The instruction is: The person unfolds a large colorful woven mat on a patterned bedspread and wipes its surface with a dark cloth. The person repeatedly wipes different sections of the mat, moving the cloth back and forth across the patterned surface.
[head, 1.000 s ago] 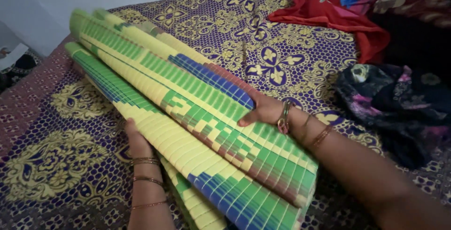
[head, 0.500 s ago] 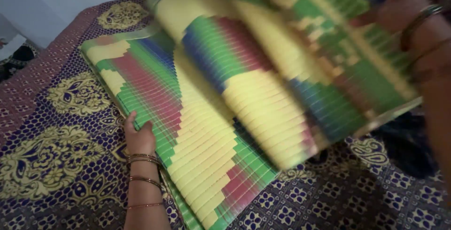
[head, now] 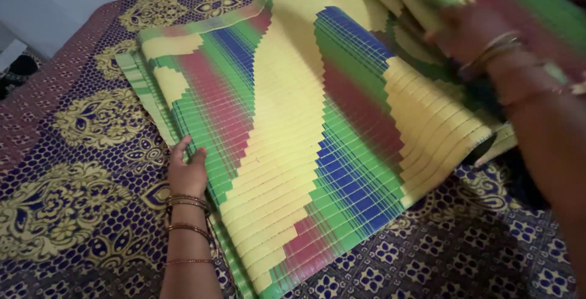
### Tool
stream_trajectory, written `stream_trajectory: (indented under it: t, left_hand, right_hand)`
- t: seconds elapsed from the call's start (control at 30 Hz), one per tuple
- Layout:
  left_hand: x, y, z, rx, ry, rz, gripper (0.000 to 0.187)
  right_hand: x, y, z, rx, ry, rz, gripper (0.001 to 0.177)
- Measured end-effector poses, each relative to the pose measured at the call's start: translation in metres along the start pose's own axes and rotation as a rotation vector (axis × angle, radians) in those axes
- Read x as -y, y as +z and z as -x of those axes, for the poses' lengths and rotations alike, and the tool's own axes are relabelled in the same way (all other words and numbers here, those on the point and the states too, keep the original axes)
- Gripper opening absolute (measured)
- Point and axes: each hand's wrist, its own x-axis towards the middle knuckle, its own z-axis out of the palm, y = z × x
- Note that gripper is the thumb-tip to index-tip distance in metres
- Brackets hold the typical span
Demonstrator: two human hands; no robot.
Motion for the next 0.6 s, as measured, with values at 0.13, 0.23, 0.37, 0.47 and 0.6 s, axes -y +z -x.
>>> stream_trajectory:
  t: [0.13, 0.23, 0.37, 0.47, 0.6]
  left_hand:
    - [-0.002, -0.001, 0.002, -0.003, 0.020, -0.029, 0.049]
    - [-0.001, -0.002, 0.003, 0.010, 0.013, -0.033, 0.049]
    - [-0.002, -0.002, 0.001, -0.010, -0.008, 0.022, 0.043]
    - [-0.003, -0.002, 0.004, -0.015, -0.105, 0.055, 0.043]
    - [-0.001, 0.000, 0.010, 0.008, -0.094, -0.040, 0.050]
  right_hand:
    - [0.072, -0.001, 0.026, 0.286, -0.061, -0.120, 0.087]
    - [0.106, -0.005, 0.050, 0.526, 0.121, 0.014, 0.079]
    - [0.119, -0.008, 0.057, 0.635, 0.243, 0.193, 0.083]
    - [0.080, -0.014, 0.053, 0.612, 0.474, -0.093, 0.088]
    - [0.022, -0.008, 0.048, 0.314, 0.451, -0.111, 0.085]
